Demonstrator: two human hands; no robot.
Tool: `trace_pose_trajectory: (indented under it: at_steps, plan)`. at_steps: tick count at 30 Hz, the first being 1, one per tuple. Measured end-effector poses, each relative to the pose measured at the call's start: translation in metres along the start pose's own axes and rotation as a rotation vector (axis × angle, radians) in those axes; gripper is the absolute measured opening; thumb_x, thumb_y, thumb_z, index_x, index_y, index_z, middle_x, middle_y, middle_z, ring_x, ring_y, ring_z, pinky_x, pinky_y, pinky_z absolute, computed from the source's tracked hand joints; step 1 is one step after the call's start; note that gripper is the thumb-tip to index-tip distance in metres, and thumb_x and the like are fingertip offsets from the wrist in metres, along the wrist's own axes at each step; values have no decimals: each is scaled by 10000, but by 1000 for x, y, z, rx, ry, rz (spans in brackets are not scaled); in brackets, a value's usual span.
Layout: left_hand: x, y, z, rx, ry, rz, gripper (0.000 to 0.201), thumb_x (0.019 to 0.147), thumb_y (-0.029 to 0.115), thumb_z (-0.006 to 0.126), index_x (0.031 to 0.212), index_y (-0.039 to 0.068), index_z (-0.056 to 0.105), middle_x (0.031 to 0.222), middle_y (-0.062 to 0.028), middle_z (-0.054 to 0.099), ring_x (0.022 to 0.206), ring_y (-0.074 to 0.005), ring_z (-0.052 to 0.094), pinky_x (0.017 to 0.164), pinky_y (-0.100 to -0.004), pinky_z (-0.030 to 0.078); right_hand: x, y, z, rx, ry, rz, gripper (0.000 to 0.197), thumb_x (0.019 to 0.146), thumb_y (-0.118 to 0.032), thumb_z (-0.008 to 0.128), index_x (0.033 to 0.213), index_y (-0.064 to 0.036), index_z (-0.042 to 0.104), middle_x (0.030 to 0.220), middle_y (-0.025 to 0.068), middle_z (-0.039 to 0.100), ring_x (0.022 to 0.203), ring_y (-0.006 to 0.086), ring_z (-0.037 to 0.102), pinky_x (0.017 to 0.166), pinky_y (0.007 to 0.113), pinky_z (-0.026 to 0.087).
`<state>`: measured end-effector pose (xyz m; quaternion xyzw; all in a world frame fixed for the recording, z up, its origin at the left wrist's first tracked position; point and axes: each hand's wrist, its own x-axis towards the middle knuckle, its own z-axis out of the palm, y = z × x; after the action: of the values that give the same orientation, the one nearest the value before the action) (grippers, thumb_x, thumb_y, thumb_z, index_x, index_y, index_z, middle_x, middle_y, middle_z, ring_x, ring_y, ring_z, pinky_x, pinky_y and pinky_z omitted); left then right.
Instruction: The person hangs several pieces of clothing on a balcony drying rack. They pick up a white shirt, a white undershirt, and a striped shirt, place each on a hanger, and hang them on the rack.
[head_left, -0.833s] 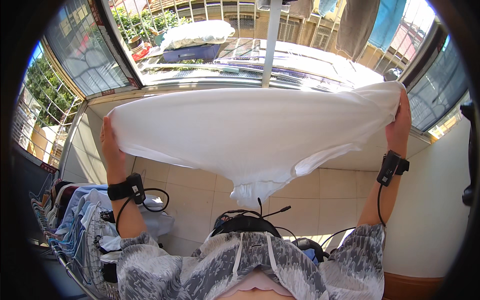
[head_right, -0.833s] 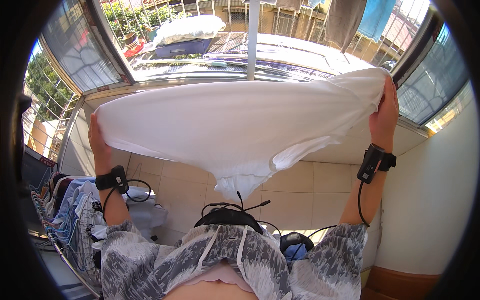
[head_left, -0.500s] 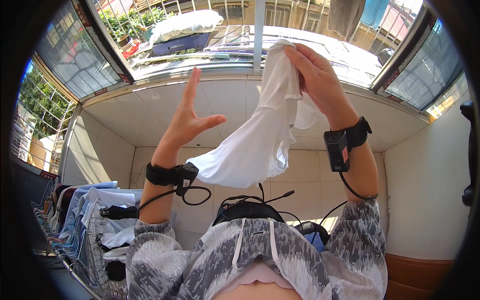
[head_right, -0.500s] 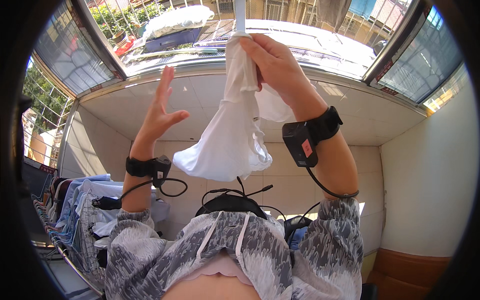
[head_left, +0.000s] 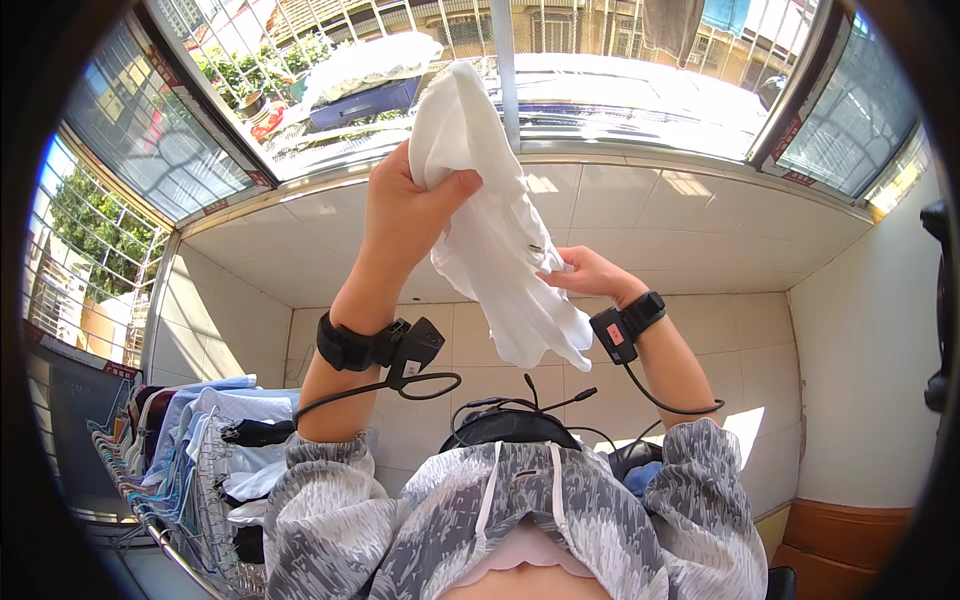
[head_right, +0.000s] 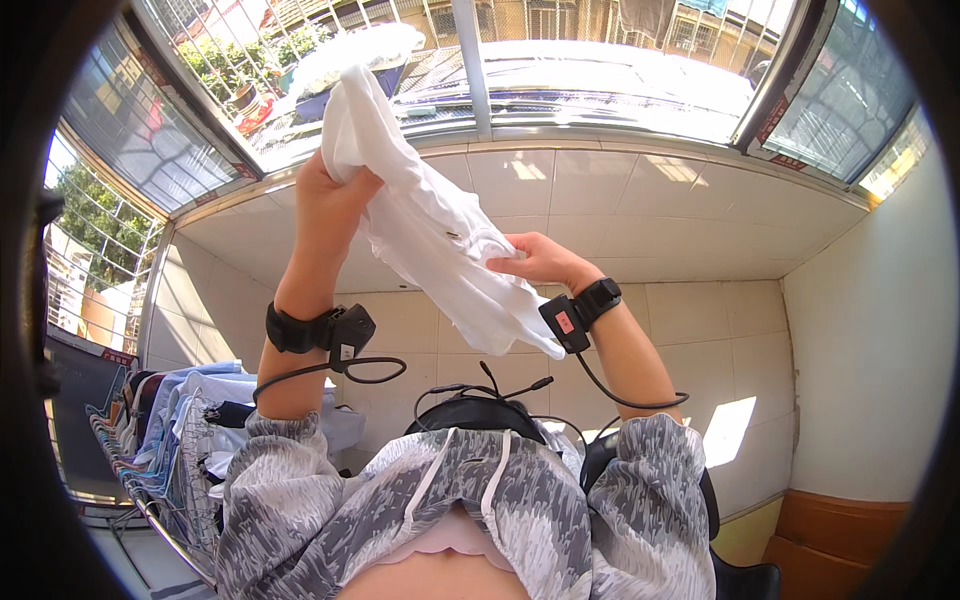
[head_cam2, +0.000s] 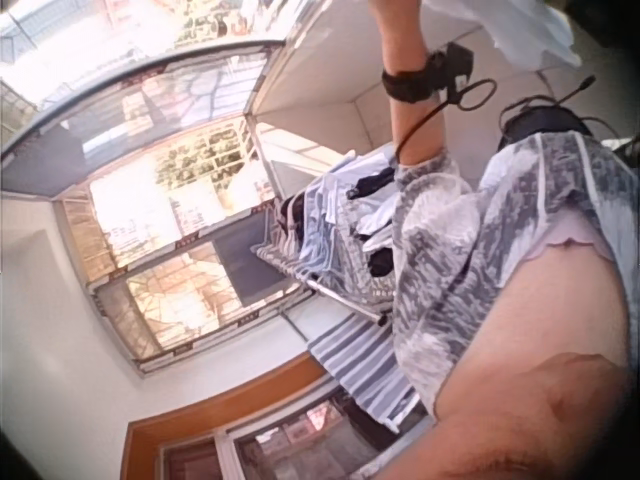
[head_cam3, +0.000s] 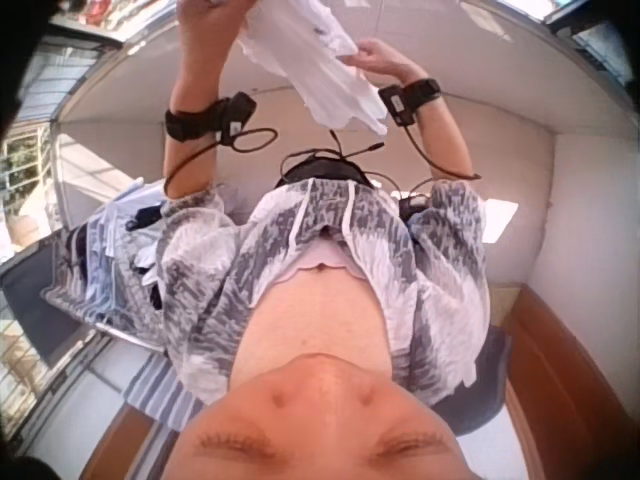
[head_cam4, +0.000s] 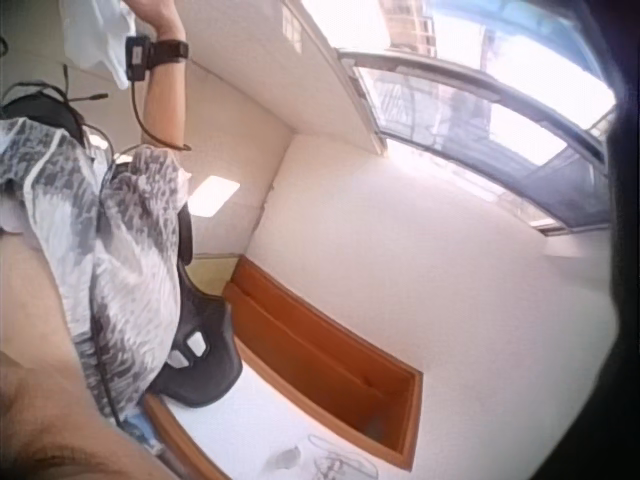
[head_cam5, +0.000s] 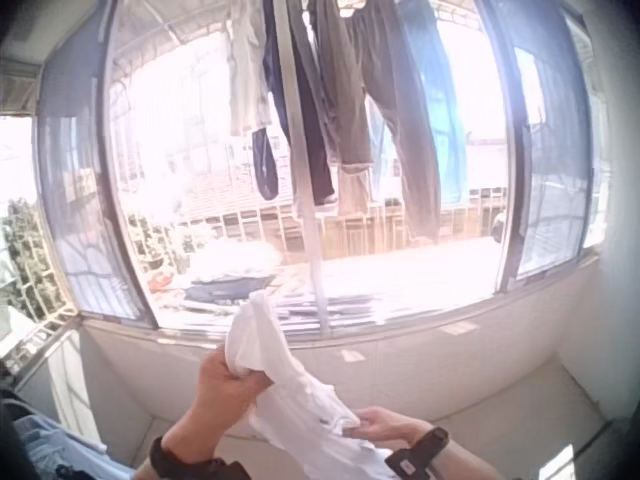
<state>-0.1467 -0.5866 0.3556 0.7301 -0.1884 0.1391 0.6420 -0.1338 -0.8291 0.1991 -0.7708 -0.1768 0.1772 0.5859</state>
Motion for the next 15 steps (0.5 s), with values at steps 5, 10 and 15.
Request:
trace_pose_trajectory:
  at_steps: [5, 10, 15]
  plan:
    - [8, 3, -45, -156, 325, -28, 327, 728, 54, 713, 1029, 10, 592, 951, -68, 624, 786, -125, 606, 682, -270, 502, -3, -18, -45, 204, 206, -51, 278, 898, -230, 584, 1054, -4, 626, 898, -15, 631, 808, 54, 557, 756, 212, 447]
    - [-4, -11, -85, -202, 323, -66, 335, 739, 38, 701, 1051, -1, 585, 954, -72, 622, 808, -138, 605, 705, -278, 493, -7, -71, -84, 345, 298, -150, 176, 874, -171, 594, 960, -23, 634, 811, -14, 621, 694, 39, 561, 643, 181, 457]
    - [-25, -18, -116, -284, 254, -207, 363, 779, 141, 665, 1094, -12, 568, 1002, -89, 612, 858, -166, 604, 755, -291, 486, -13, -119, -86, 275, 310, -115, 185, 845, -201, 623, 910, -29, 641, 786, 0, 623, 669, 53, 573, 605, 177, 461]
